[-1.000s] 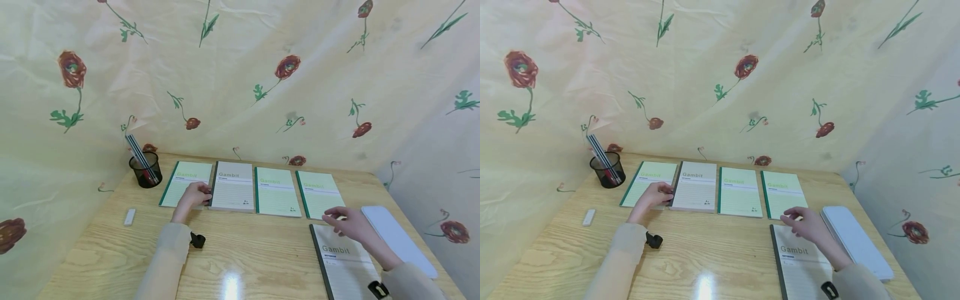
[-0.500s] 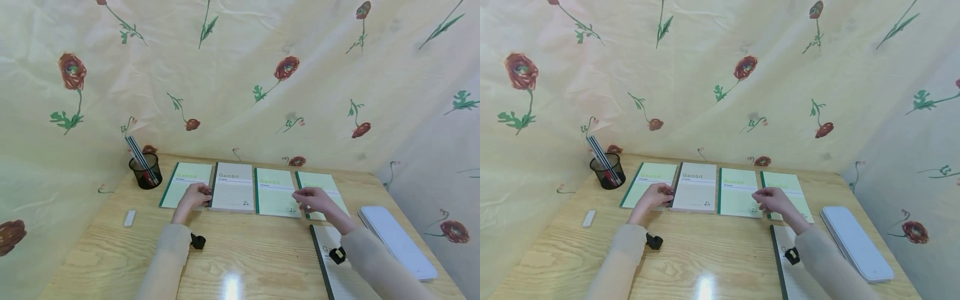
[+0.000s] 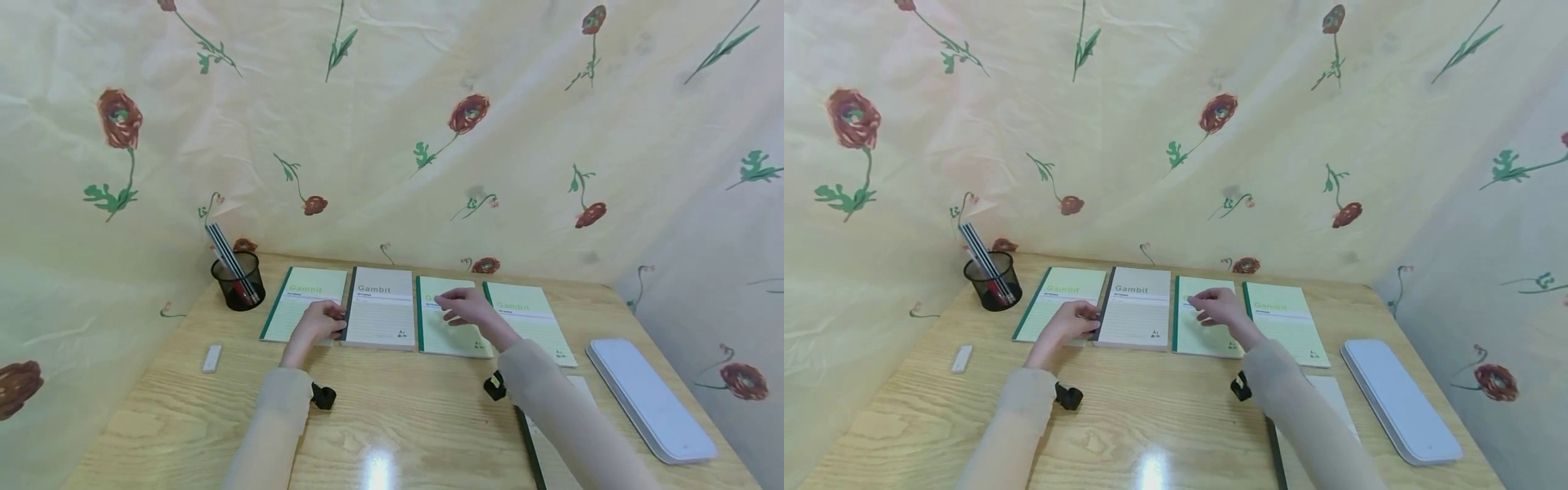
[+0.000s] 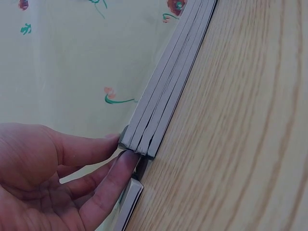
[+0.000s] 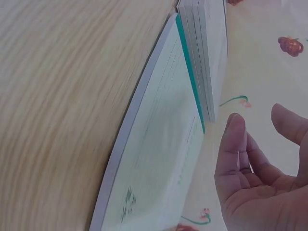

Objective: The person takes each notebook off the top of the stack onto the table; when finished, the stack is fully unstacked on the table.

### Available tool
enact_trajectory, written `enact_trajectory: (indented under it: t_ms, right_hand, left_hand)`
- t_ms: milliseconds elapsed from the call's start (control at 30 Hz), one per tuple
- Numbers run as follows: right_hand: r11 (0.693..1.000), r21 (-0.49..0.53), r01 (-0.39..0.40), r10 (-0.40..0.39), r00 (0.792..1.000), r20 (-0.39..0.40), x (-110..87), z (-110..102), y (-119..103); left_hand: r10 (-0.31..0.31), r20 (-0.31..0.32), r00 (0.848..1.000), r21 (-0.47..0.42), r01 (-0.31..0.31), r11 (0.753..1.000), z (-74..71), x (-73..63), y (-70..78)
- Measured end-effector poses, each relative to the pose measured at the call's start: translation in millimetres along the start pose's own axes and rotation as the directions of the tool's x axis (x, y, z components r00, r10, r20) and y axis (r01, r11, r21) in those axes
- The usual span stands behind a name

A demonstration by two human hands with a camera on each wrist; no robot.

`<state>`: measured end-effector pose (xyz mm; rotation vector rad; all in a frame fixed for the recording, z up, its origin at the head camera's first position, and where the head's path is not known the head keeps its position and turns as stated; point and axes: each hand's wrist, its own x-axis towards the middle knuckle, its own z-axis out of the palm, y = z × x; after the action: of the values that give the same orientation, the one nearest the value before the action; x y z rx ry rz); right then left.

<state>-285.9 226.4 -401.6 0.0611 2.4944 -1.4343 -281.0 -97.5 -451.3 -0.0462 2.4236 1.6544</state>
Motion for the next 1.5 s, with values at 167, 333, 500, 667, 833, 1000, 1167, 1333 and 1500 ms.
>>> enact_trajectory:
  t_ms: [167,333,500,667,833,1000,1167,1333,1500]
  right_hand:
    - [1.0,0.005,-0.024,0.024,0.999,-0.024,12.8,17,0]
    - [0.998,-0.039,-0.044,0.041,0.997,-0.058,26.6,36,4]
    - [0.997,-0.059,-0.055,0.048,0.992,-0.113,39.4,51,3]
    - [0.997,-0.068,-0.048,0.038,0.989,-0.143,44.6,61,0]
    - [0.995,-0.089,-0.05,0.034,0.984,-0.175,48.1,69,-3]
    - [0.989,-0.141,-0.047,0.017,0.978,-0.207,50.0,76,-4]
    - [0.984,-0.17,-0.056,0.015,0.972,-0.236,49.6,80,-5]
    - [0.978,-0.203,-0.054,0.002,0.968,-0.251,48.1,82,-6]
    - [0.973,-0.228,-0.039,-0.021,0.967,-0.255,47.1,83,-7]
  left_hand:
    - [0.001,-0.003,1.0,-0.004,-0.001,1.0,0.7,-0.3,-0.2]
    - [0.002,-0.003,1.0,-0.001,-0.002,1.0,0.5,-0.7,-0.8]
    - [0.002,-0.004,1.0,0.005,-0.002,1.0,0.3,-0.7,-1.2]
    - [0.0,-0.003,1.0,0.004,0.001,1.0,-0.2,-0.4,-2.3]
    - [0.001,0.0,1.0,0.014,-0.001,1.0,-0.7,0.3,-2.8]
    - [-0.004,-0.002,1.0,0.018,0.004,1.0,-0.1,-0.2,-1.0]
    - [-0.006,-0.002,1.0,0.02,0.006,1.0,1.4,-0.2,-0.5]
    - [-0.008,-0.007,1.0,0.021,0.008,1.0,2.2,0.8,-1.8]
    - [-0.002,-0.013,1.0,0.017,0.002,1.0,1.8,1.2,-2.0]
